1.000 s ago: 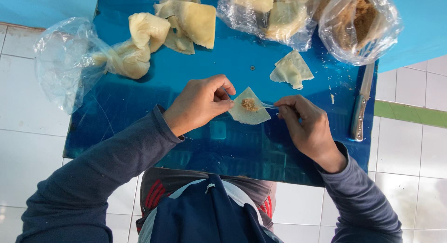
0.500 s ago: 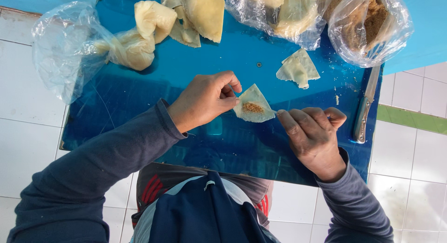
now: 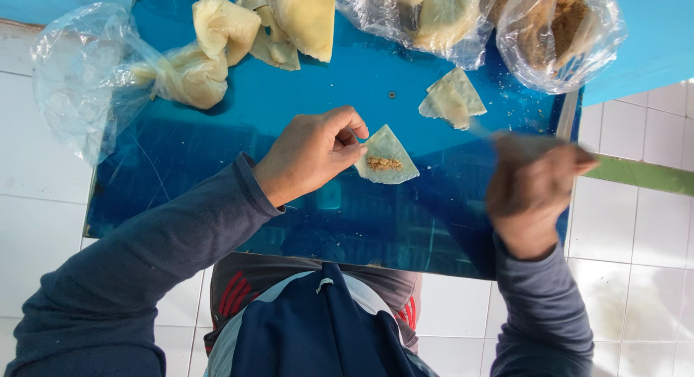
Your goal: The person sits with a blue board on their lap and folds triangular pastry wrappers around a brown filling taken from a plastic bag, pinching the edges closed by hand. Finished folded pastries are set aside in a pile while more wrappers are filled and folded one at a time.
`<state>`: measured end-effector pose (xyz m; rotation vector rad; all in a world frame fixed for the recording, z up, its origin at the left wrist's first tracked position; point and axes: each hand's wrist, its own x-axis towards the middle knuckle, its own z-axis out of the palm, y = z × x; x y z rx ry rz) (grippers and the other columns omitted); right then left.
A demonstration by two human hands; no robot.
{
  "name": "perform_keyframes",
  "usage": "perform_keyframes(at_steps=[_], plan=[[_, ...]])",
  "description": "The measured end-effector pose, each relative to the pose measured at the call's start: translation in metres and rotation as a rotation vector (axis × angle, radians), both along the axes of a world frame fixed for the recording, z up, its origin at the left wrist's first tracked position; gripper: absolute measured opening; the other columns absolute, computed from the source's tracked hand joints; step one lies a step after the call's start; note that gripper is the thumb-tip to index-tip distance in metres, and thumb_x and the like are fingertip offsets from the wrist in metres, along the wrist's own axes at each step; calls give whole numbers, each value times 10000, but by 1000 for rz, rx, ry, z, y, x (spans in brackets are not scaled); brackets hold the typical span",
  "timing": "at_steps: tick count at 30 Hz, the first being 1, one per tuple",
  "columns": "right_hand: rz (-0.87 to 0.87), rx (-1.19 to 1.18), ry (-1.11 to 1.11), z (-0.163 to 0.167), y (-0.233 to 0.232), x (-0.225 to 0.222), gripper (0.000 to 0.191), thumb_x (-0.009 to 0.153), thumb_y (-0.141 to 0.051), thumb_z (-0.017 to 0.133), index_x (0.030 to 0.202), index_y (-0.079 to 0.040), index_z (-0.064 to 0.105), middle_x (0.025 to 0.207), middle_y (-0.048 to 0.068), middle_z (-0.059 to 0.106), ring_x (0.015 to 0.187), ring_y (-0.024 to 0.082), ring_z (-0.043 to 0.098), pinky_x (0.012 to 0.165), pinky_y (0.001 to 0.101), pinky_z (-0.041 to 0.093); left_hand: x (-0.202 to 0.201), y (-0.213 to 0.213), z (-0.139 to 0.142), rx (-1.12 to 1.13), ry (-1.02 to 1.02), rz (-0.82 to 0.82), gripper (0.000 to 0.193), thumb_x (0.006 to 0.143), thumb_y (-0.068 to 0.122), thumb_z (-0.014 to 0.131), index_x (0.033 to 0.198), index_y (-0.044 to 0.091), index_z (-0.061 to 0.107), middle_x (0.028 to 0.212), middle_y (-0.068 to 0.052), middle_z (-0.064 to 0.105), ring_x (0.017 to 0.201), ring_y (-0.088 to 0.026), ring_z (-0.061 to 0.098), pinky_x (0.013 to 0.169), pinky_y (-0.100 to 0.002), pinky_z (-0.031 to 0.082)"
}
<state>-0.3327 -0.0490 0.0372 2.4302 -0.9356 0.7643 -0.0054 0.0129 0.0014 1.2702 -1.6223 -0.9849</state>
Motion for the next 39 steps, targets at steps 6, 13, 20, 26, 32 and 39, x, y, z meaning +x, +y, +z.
perform_keyframes(at_steps=[6, 13, 20, 26, 32, 39], plan=[[-294, -29, -55, 13, -75, -51, 168, 1097, 27, 562, 1139, -105, 657, 1128, 14, 676, 1042, 192, 559, 1040, 372, 314, -3, -1, 3, -76, -10, 9, 135, 969, 122, 720, 1039, 48, 630, 871, -78, 753, 772, -167, 770, 636, -290, 602], [-216, -109, 71, 27, -74, -3, 245, 967, -80, 723, 1211, -78, 700, 1185, 122, 659, 1130, 292, 547, 986, 426, 308, -7, 1, 2, -141, 24, -7, 124, 977, 108, 705, 1050, 44, 627, 905, -88, 756, 812, -189, 786, 675, -298, 618], [459, 821, 103, 38, 0, 56, 317, 822, -81, 810, 1113, -50, 689, 1060, 114, 652, 988, 284, 658, 831, 385, 524, -7, 2, -4, -227, -31, -32, 153, 975, 91, 710, 1083, 45, 612, 989, -99, 761, 876, -207, 783, 715, -299, 629], [446, 732, 127, 21, 0, 64, 306, 865, -49, 789, 1143, -40, 661, 1035, 112, 644, 921, 264, 666, 779, 364, 554, -10, 3, -2, -251, -80, -37, 214, 941, 79, 730, 1110, 52, 600, 955, -93, 751, 840, -223, 768, 676, -314, 608], [375, 670, 154, 18, 12, 61, 341, 866, -30, 796, 1176, -62, 658, 1039, 95, 671, 883, 274, 666, 781, 387, 545, -12, 5, 3, -266, -136, -78, 255, 931, 115, 762, 1114, 74, 590, 955, -65, 743, 832, -213, 757, 666, -315, 600], [427, 757, -106, 7, 19, 71, 358, 925, 85, 683, 1244, -71, 636, 1150, 124, 670, 997, 298, 703, 823, 356, 584, -13, 7, 3, -303, -166, -72, 281, 921, 121, 771, 1135, 87, 592, 936, -41, 728, 829, -213, 739, 675, -333, 580]])
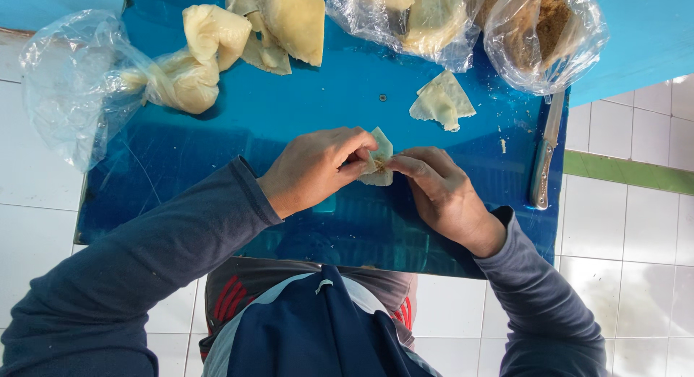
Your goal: The person sits with a blue board on their lap and folds triangular pastry wrappers around a brown filling taken from a plastic bag, pinching the edges closed by hand. Finished folded pastries are set aside in a pile while more wrappers are filled and folded one at a time.
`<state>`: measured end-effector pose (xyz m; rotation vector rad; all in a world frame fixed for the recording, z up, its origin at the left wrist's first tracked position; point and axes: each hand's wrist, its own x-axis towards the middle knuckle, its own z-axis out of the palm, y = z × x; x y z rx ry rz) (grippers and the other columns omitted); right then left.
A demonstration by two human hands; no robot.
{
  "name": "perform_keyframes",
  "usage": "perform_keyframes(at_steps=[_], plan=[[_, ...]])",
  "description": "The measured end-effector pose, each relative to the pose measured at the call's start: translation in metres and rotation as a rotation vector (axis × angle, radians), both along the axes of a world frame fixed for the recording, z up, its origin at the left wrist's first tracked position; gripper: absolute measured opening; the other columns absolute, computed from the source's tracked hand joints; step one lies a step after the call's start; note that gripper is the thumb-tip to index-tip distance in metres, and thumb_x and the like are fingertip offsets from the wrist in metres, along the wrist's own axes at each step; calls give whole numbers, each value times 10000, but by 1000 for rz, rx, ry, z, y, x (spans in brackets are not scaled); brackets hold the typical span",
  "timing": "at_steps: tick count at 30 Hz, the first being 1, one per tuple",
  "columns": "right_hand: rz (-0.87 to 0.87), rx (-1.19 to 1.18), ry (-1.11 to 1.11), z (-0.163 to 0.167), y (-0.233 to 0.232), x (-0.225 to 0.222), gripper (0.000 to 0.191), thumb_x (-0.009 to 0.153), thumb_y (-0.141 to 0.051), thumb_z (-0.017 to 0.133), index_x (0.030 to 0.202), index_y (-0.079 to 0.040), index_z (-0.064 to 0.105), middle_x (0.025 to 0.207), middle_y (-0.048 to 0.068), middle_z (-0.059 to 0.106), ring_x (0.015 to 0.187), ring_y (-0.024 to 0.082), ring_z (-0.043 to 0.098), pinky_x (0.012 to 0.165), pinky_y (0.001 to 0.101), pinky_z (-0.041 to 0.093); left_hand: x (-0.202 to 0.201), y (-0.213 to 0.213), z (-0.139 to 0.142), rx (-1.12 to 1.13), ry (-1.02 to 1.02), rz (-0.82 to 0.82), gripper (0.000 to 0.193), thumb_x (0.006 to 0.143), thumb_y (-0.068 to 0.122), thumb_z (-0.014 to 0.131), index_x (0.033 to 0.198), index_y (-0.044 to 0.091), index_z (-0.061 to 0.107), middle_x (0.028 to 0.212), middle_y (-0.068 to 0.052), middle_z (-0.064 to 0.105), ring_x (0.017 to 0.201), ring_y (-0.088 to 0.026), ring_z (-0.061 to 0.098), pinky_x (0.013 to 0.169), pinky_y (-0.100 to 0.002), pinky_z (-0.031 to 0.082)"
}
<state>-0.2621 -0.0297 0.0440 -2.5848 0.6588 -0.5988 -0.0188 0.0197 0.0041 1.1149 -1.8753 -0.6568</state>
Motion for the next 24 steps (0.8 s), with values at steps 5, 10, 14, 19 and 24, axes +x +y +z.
perform_keyframes(at_steps=[5, 10, 14, 19, 24], plan=[[-23, 119, -89, -13, 2, 5, 284, 987, 52, 674, 1238, -72, 623, 1146, 111, 671, 987, 237, 735, 780, 300, 618, -1, -1, -3, -38, -24, 7, 283, 918, 131, 777, 1126, 91, 588, 961, -48, 712, 839, -224, 728, 676, -348, 577], [-47, 62, -84, -19, 2, 8, 272, 961, -21, 752, 1199, -76, 632, 1120, 93, 672, 951, 221, 724, 761, 302, 602, -3, -1, -5, -48, -10, 30, 282, 906, 129, 784, 1110, 105, 591, 977, -53, 709, 856, -249, 721, 691, -365, 578], [-71, 67, -63, -20, 4, 11, 258, 937, -59, 786, 1160, -87, 660, 1136, 87, 655, 982, 216, 718, 783, 301, 615, -3, -1, -6, -41, -48, 35, 258, 893, 123, 790, 1073, 101, 607, 975, -60, 693, 843, -270, 707, 680, -383, 571], [-53, -105, 36, -16, 4, 13, 271, 874, -92, 815, 1133, -92, 732, 1142, 97, 654, 997, 246, 660, 834, 332, 554, -2, -1, -7, -120, -109, 0, 185, 876, 120, 786, 1025, 108, 676, 990, -40, 652, 901, -246, 683, 722, -368, 574], [80, -201, 85, -2, -1, 9, 340, 851, -148, 851, 1163, -78, 735, 1101, 73, 674, 963, 220, 652, 922, 393, 461, -1, -1, -7, -180, -241, -50, 139, 903, 137, 776, 983, 79, 678, 1021, -46, 636, 944, -242, 652, 778, -367, 583]])
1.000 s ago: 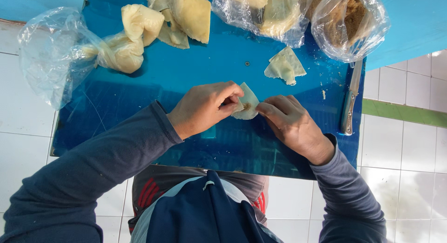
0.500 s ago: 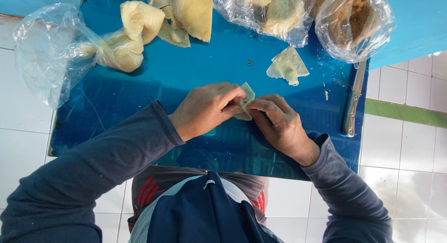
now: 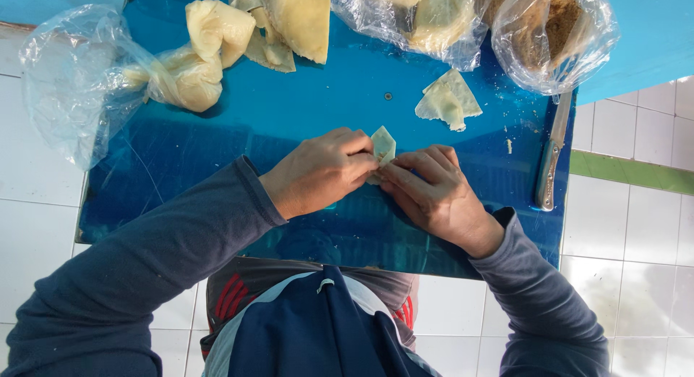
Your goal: The person sits with a blue board on their lap and folds triangular pastry wrappers around a brown filling taken from a plastic bag, pinching the edges closed by hand. Finished folded pastries are set aside in a pile while more wrappers are filled and folded one at a time.
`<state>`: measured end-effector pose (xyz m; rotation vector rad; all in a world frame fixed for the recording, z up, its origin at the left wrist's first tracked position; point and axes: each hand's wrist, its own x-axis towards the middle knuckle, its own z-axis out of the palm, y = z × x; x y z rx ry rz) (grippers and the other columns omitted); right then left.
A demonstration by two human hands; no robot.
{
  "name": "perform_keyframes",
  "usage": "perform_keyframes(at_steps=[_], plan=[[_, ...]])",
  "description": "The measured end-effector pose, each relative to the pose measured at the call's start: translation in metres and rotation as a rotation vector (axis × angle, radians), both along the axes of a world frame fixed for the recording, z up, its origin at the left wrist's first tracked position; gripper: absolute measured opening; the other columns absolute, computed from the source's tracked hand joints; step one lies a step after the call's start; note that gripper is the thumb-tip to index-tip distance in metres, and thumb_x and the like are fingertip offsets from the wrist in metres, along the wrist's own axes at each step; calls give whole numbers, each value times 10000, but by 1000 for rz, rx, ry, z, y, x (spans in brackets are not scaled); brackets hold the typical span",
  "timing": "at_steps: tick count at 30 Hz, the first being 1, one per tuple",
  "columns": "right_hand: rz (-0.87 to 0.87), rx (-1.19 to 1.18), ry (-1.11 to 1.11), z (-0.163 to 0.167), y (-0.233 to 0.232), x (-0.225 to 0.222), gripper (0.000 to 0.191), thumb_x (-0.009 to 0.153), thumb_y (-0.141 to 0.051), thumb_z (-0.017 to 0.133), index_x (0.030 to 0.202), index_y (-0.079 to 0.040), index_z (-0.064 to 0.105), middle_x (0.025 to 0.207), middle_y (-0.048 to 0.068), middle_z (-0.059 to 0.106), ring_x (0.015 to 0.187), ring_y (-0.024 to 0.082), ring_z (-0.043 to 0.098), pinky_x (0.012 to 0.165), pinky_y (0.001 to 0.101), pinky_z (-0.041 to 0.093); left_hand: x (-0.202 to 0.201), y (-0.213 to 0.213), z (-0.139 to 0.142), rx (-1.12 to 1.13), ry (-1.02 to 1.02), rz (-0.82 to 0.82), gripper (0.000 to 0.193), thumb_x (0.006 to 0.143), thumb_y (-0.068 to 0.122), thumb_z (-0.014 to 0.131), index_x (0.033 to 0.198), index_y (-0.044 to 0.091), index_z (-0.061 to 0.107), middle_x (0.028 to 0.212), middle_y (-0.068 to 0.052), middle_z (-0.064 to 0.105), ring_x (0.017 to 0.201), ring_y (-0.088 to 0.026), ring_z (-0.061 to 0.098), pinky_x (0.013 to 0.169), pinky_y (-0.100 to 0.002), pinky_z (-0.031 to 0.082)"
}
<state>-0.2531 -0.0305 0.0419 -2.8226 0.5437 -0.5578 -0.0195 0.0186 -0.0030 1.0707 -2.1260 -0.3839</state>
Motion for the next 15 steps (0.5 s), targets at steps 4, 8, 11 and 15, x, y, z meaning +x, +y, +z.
perform_keyframes(at_steps=[4, 8, 11, 15], plan=[[59, -10, 41, 6, -2, -3, 421, 802, -190, 855, 1186, -74, 727, 1118, 82, 691, 928, 231, 662, 900, 399, 449, 1, -1, 1, -46, -101, -51, 245, 870, 209, 785, 1015, 42, 679, 1029, -82, 617, 948, -259, 647, 770, -378, 584], [62, -124, 65, 1, -5, -4, 388, 861, -96, 828, 1230, -55, 716, 1154, 80, 707, 983, 227, 692, 932, 369, 474, 3, -2, 1, -44, -115, -69, 304, 862, 248, 787, 1044, 34, 670, 1041, -90, 611, 949, -261, 646, 772, -376, 584], [16, -96, 39, -3, -5, -3, 346, 875, -77, 823, 1201, -56, 707, 1127, 71, 716, 975, 221, 691, 937, 370, 481, 1, -3, 0, -83, -125, -44, 281, 885, 225, 776, 1064, 37, 669, 1036, -90, 612, 947, -260, 645, 777, -370, 583], [2, -7, -16, -6, -3, -1, 343, 857, -137, 823, 1155, -46, 679, 1081, 86, 704, 962, 248, 680, 920, 400, 476, -3, -5, -1, -46, -69, -6, 189, 955, 168, 755, 1070, 47, 665, 1012, -75, 607, 938, -259, 645, 786, -377, 577]])
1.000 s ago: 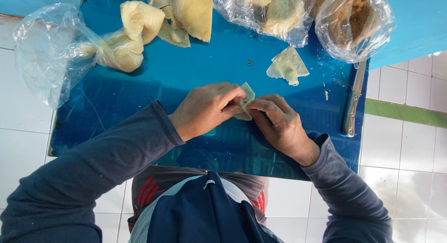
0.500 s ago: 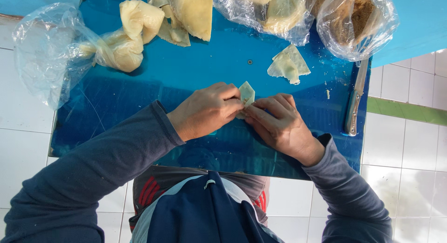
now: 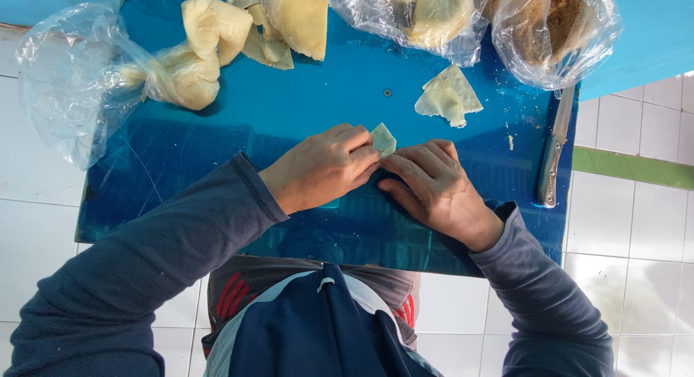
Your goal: The person sits with a blue board on their lap and folds triangular pastry wrappers around a brown filling taken from a plastic bag, pinching the edges closed by hand. Finished folded pastries are set aside in a pile while more wrappers are filled and folded one at a time.
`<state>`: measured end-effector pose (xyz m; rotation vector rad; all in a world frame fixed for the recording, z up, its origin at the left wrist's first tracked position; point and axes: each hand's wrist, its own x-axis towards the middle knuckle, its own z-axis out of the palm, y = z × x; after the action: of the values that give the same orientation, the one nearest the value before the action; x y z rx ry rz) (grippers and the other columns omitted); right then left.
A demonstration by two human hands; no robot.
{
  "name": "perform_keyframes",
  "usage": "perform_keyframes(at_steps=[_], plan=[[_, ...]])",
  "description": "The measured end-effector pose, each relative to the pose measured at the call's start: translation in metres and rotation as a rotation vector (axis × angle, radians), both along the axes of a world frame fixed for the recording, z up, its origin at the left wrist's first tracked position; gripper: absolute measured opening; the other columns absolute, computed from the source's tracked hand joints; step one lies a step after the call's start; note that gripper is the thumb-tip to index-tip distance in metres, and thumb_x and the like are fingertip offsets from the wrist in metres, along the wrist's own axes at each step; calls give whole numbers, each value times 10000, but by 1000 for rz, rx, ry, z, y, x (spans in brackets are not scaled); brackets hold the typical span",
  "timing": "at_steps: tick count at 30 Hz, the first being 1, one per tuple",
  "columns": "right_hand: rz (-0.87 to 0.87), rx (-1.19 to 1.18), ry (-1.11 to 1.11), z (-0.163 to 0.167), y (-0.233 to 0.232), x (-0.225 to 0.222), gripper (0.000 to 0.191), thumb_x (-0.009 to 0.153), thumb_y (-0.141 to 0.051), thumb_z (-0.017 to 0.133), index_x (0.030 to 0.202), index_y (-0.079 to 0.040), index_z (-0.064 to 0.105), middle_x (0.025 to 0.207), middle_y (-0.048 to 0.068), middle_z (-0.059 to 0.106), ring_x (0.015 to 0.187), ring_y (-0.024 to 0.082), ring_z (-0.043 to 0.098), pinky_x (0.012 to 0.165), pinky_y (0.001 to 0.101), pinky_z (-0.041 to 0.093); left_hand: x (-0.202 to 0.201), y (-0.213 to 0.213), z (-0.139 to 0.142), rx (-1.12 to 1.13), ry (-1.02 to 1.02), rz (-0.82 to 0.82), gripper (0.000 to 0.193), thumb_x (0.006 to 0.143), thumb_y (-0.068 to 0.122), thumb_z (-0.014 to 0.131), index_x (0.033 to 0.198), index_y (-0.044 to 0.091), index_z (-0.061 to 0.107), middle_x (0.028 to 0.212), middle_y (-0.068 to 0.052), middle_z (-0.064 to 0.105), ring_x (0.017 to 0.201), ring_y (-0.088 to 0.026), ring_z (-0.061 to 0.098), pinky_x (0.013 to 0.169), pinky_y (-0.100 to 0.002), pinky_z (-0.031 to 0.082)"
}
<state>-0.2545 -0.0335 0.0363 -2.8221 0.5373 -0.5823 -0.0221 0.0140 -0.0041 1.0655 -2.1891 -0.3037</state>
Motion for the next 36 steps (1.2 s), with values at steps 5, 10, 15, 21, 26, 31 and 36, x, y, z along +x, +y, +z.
perform_keyframes(at_steps=[5, 10, 15, 21, 26, 31, 36], plan=[[-66, 78, -50, -4, -1, 3, 218, 948, -36, 752, 1148, -51, 670, 1067, 66, 708, 968, 237, 691, 909, 382, 480, 3, -2, -1, 104, 154, -54, 217, 892, 191, 773, 1019, 54, 662, 973, -103, 596, 884, -293, 632, 738, -416, 552], [-213, 210, -78, -11, -2, 8, 146, 981, -11, 733, 1112, -67, 699, 931, 61, 680, 871, 228, 672, 824, 376, 490, 3, -5, -5, 181, 178, 11, 129, 953, 106, 711, 1065, 66, 663, 1010, -116, 621, 891, -302, 656, 725, -415, 554], [-261, 234, -151, -12, -1, 13, 145, 945, -29, 757, 1072, -63, 696, 965, 116, 657, 872, 233, 661, 697, 321, 535, -4, -13, -5, 253, 168, 103, 132, 977, 130, 719, 999, 62, 609, 895, -91, 654, 804, -292, 671, 671, -423, 546], [-194, 159, -89, -5, 1, 12, 179, 948, -22, 755, 1104, -69, 681, 1057, 66, 706, 994, 233, 698, 879, 364, 531, -7, -9, 2, 250, 282, 155, 199, 918, 107, 735, 982, 47, 556, 899, -86, 648, 812, -271, 677, 666, -403, 544], [-106, 39, -42, -2, 4, 12, 229, 919, -109, 788, 1113, -50, 682, 1021, 76, 681, 964, 253, 666, 941, 397, 434, -7, -10, 3, 213, 222, 154, 195, 945, 121, 748, 980, 59, 567, 889, -82, 652, 812, -275, 673, 662, -404, 537], [-128, 117, -76, -9, -2, 13, 168, 954, -95, 756, 1101, -69, 678, 991, 92, 629, 945, 274, 627, 918, 371, 418, 0, -4, 3, 150, 211, 61, 165, 941, 125, 748, 1005, 68, 606, 954, -110, 656, 822, -300, 666, 672, -409, 544], [-82, 192, -78, -7, -8, 10, 137, 1002, -103, 735, 1120, -80, 668, 1030, 64, 657, 988, 227, 646, 948, 356, 419, 0, -4, 0, 136, 103, 58, 159, 931, 133, 759, 993, 64, 630, 938, -108, 639, 830, -309, 665, 684, -423, 546]])
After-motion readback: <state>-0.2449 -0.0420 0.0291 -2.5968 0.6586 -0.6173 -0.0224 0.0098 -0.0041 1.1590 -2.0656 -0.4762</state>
